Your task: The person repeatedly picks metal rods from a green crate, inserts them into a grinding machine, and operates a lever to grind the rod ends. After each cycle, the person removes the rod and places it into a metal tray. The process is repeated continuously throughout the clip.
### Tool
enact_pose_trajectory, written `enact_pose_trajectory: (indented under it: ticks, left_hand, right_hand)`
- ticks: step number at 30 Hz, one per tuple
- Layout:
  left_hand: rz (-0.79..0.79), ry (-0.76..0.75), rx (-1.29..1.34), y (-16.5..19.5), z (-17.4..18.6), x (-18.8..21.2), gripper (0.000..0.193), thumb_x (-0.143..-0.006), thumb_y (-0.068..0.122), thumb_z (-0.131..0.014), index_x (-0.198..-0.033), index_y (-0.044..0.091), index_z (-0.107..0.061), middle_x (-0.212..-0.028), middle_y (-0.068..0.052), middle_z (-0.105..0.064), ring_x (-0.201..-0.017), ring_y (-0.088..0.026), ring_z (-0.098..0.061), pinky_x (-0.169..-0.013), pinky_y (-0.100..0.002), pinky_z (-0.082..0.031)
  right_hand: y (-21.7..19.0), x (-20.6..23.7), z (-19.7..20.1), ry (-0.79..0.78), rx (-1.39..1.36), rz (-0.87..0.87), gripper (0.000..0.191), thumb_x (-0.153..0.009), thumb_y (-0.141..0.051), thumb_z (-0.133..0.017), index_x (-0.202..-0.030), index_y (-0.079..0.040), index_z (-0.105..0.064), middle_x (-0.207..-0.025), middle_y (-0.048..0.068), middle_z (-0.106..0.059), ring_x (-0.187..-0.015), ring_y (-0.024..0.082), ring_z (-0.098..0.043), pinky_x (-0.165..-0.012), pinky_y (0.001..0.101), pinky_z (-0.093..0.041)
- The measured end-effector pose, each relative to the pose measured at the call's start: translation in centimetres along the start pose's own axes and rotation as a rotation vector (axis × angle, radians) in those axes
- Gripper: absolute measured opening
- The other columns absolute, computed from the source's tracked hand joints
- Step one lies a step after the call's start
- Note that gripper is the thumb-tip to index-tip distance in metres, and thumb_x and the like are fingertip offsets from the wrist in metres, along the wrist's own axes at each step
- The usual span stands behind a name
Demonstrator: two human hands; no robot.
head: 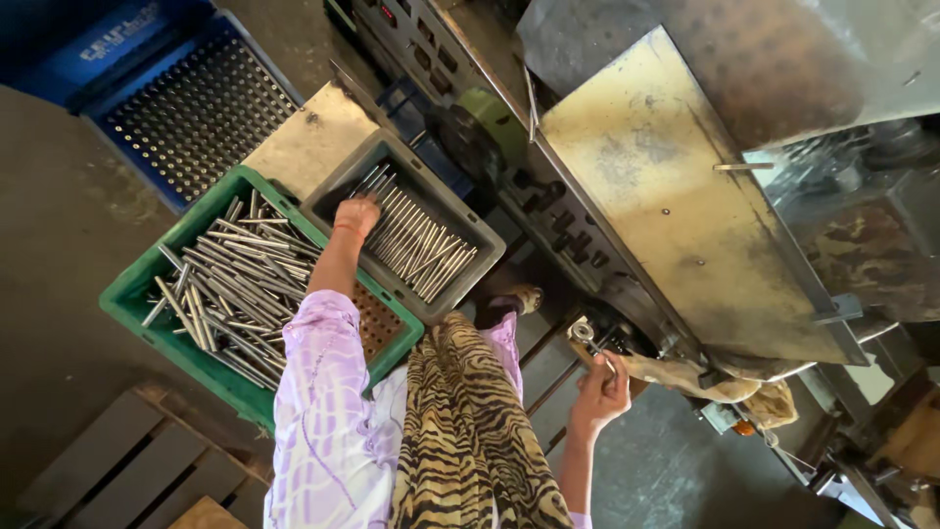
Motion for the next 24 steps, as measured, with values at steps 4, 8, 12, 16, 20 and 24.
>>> enact_pose_trajectory:
  ticks: [4, 8, 12, 16, 20, 24]
  left_hand:
    - [-0.162, -0.061, -0.247, 0.5, -0.2, -0.3, 0.032, -0.097, 0.018, -0.05, -0.111, 0.013, -0.078, -0.128, -0.01, -0.072, -0.117, -0.03, -0.07, -0.094, -0.048, -0.057]
    - [-0.078, -0.146, -0.171, 3.1, -0.6, -2.1, 0.031, -0.096, 0.017, -0.051, -0.106, 0.007, -0.078, -0.116, -0.017, -0.073, -0.109, -0.033, -0.071, -0.089, -0.047, -0.058]
    - [-0.251, 0.006, -0.013, 9.0, -2.1, 0.4, 0.018, -0.088, 0.011, -0.059, -0.095, 0.003, -0.074, -0.102, -0.022, -0.074, -0.098, -0.04, -0.073, -0.084, -0.05, -0.059]
    - [-0.034, -0.015, 0.27, 9.9, -5.1, 4.9, 0.043, -0.077, 0.025, -0.078, -0.107, -0.003, -0.064, -0.114, -0.024, -0.065, -0.106, -0.044, -0.064, -0.09, -0.05, -0.055]
    - [0.023, 0.017, 0.313, 10.2, -6.6, 7.4, 0.058, -0.076, 0.022, -0.079, -0.123, -0.001, -0.053, -0.127, -0.024, -0.054, -0.117, -0.047, -0.054, -0.096, -0.052, -0.05]
    - [0.01, 0.122, 0.272, 10.8, -6.3, 7.1, 0.038, -0.086, 0.001, -0.064, -0.123, -0.002, -0.058, -0.125, -0.023, -0.059, -0.115, -0.045, -0.06, -0.095, -0.051, -0.054]
  right_hand:
    - [-0.7, 0.1, -0.5, -0.031, 0.107, 0.057, 0.014, -0.101, -0.009, -0.07, -0.112, -0.001, -0.07, -0.069, -0.003, -0.055, -0.057, 0.003, -0.046, -0.051, 0.0211, -0.036]
    - [-1.1, 0.2, 0.0, -0.004, 0.123, 0.047, 0.014, -0.101, -0.009, -0.07, -0.111, 0.0, -0.07, -0.069, -0.004, -0.055, -0.057, 0.003, -0.045, -0.05, 0.021, -0.035]
    - [-0.8, 0.3, -0.1, 0.009, 0.088, 0.003, 0.014, -0.1, -0.01, -0.071, -0.11, -0.001, -0.07, -0.068, -0.006, -0.055, -0.056, 0.002, -0.043, -0.049, 0.0208, -0.032]
    - [-0.9, 0.4, -0.8, -0.018, 0.073, 0.038, 0.015, -0.099, -0.011, -0.072, -0.112, -0.002, -0.071, -0.064, -0.007, -0.049, -0.054, 0.001, -0.038, -0.049, 0.0201, -0.028]
    - [-1.2, 0.6, -1.2, -0.019, 0.188, 0.083, 0.016, -0.1, -0.011, -0.073, -0.112, -0.001, -0.072, -0.064, -0.006, -0.049, -0.054, 0.001, -0.038, -0.05, 0.0199, -0.028]
    - [-1.8, 0.8, -1.5, -0.049, 0.137, 0.176, 0.017, -0.101, -0.011, -0.072, -0.113, 0.001, -0.071, -0.085, -0.005, -0.064, -0.065, -0.001, -0.045, -0.056, 0.017, -0.033]
Point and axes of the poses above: each hand's wrist, its own x-axis away from the middle knuckle, its own z-axis out of the back of the hand, y = z × x, the point moved 7 cm from there along -x, towards the middle knuckle
